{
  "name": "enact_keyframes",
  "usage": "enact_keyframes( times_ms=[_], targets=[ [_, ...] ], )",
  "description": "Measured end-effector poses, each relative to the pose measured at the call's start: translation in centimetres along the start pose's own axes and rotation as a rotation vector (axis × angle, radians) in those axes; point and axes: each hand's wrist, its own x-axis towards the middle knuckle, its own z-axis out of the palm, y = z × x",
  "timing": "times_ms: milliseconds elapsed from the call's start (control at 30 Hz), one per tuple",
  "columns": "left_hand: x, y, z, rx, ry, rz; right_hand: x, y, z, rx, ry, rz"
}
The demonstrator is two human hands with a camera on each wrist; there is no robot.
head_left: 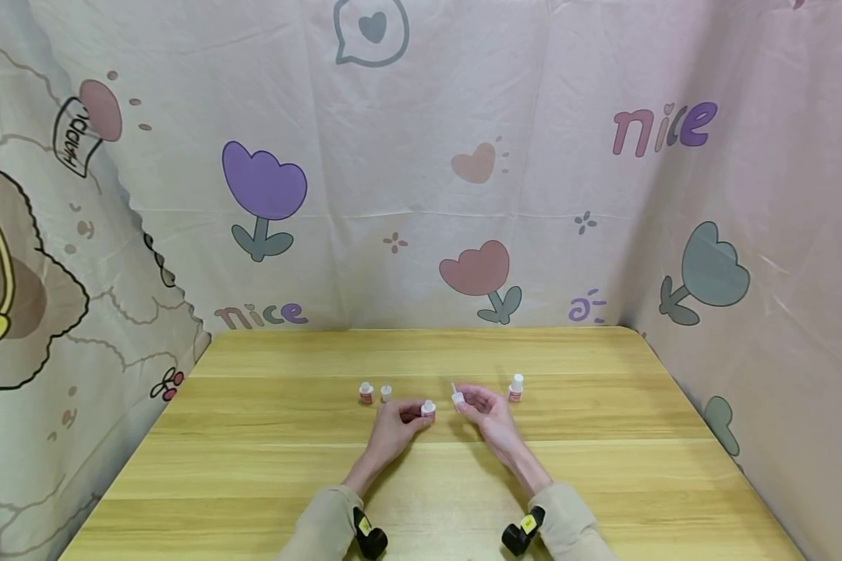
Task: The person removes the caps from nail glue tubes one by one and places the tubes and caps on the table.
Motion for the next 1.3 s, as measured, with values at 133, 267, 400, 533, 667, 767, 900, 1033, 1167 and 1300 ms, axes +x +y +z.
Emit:
enact_keyframes(
  times_ms=[133, 267, 400, 533, 667, 767, 900, 1033, 1167, 1300],
  targets=[
    [0.1, 0.1, 0.1, 0.004, 0.013, -0.013, 0.2, 0.1, 0.0, -0.039, 0.006, -0.002],
    [0.1, 0.1, 0.1, 0.015, 0.03, -0.029, 0.4, 0.2, 0.0, -0.081, 0.013, -0.012],
    [0.3, 0.1, 0.1, 0.03, 0.05, -0.034, 0.5, 0.2, 0.0, -0.13, 0.028, -0.014],
    [0.3, 0.0, 0.1, 0.038, 0.056, -0.036, 0.7, 0.3, 0.1, -0.154, 0.041, -0.015],
    [0.5, 0.0, 0.1, 0.039, 0.058, -0.039, 0.9, 0.4, 0.1, -0.144, 0.05, 0.001],
    [0.6, 0.0, 0.1, 0.04, 0.06, -0.035, 1.1, 0.4, 0.1, -0.148, 0.056, 0.001],
    [0.8, -0.1, 0.1, 0.049, 0.065, -0.037, 1.4, 0.5, 0.1, -0.176, 0.055, -0.02],
    [0.9, -0.1, 0.0, 0.055, 0.071, -0.044, 1.7, 0.7, 0.0, -0.204, 0.041, -0.038],
    [1.0, -0.1, -0.1, 0.054, 0.074, -0.044, 2.0, 0.8, -0.1, -0.246, 0.032, -0.046],
    [1.1, 0.0, -0.1, 0.044, 0.075, -0.056, 2.2, 0.9, -0.2, -0.281, 0.025, -0.04]
  ],
)
